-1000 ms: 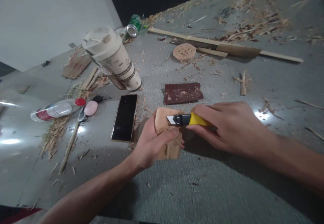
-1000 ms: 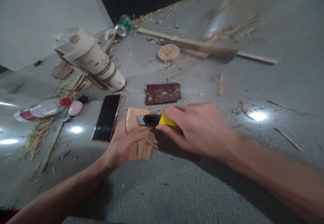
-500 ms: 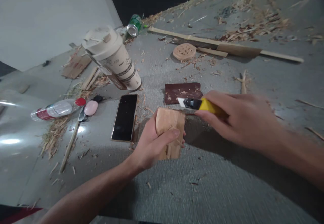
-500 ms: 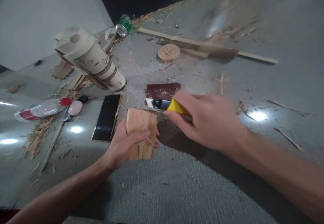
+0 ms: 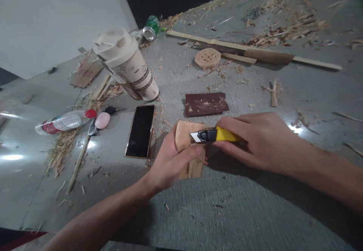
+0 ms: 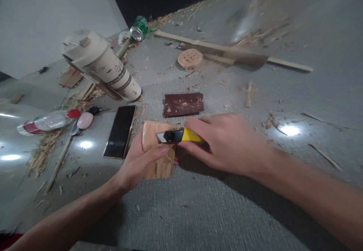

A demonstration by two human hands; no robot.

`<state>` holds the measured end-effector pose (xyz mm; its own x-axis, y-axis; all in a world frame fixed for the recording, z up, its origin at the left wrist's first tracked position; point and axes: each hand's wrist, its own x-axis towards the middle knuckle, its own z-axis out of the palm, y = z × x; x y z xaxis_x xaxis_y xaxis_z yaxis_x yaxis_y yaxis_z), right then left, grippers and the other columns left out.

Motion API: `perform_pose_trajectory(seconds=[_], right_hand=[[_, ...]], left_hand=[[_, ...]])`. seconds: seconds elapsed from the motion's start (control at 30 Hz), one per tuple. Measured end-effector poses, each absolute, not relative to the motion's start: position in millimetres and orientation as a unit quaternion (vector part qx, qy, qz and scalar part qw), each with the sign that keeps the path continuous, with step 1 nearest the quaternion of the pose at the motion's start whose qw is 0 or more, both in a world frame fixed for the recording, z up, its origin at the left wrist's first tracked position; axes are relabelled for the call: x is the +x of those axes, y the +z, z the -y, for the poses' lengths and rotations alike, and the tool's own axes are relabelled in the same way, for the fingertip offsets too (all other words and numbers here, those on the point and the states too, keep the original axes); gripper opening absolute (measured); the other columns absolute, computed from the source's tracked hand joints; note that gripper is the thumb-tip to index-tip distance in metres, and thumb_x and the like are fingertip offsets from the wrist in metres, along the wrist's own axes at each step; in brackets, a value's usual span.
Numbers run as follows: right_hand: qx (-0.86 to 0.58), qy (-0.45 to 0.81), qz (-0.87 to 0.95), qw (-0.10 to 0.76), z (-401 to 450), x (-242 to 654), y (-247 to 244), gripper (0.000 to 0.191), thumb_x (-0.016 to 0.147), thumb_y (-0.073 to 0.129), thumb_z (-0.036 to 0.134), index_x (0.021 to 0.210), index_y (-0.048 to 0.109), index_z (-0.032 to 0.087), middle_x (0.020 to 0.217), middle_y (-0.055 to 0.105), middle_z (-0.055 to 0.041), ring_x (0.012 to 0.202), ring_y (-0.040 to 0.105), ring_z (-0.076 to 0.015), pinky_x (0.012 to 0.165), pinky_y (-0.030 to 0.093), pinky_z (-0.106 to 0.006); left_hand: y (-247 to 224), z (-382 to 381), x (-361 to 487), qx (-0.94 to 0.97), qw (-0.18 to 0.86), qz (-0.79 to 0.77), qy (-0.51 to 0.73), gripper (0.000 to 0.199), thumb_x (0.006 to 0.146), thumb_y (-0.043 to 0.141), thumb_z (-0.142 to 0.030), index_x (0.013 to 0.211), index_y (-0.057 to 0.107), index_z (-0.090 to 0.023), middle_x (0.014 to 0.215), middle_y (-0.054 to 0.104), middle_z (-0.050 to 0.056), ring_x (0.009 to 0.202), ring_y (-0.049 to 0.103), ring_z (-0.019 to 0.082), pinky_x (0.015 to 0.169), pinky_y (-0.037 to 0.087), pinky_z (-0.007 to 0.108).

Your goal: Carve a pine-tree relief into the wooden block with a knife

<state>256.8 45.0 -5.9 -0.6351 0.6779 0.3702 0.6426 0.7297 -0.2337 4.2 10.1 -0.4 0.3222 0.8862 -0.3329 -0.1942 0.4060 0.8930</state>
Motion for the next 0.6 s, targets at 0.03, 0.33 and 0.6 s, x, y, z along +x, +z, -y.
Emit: perform_pose_trajectory(seconds=[0.03,0.33,0.6], right_hand=[[-0.366,0.038,0.904,0.22,-44.7,256.3,-5.7,0.047,0.119,0.042,0.057,0.093,0.061,0.024,0.064,0.058,0.0001,0.053,0.052,-0.018,0.057,0.027,-0.034],[-0.373,0.035,0.899,0.228,-44.6,256.9,-5.7,0.047,0.119,0.044,0.058,0.094,0.063,0.023,0.066,0.061,-0.0006,0.054,0.053,-0.0177,0.058,0.027,-0.035],[-0.368,0.024,0.902,0.225,-43.3,256.6,-6.2,0.045,0.119,0.044,0.056,0.094,0.062,0.023,0.066,0.059,-0.0003,0.054,0.053,-0.0179,0.058,0.028,-0.036]], left_hand=[[-0.5,-10.2,4.2,0.394,0.709,-0.443,0.381,0.049,0.088,0.096,-0.037,0.12,0.064,-0.019,0.094,0.076,0.003,0.073,0.076,0.017,0.067,0.069,0.029],[-1.1,-10.9,4.9,0.389,0.716,-0.449,0.367,0.049,0.087,0.095,-0.037,0.121,0.065,-0.019,0.093,0.076,0.003,0.073,0.076,0.018,0.068,0.068,0.03],[0.9,-10.6,3.0,0.394,0.718,-0.451,0.356,0.048,0.089,0.093,-0.036,0.123,0.064,-0.017,0.091,0.076,0.003,0.072,0.077,0.017,0.068,0.067,0.028]])
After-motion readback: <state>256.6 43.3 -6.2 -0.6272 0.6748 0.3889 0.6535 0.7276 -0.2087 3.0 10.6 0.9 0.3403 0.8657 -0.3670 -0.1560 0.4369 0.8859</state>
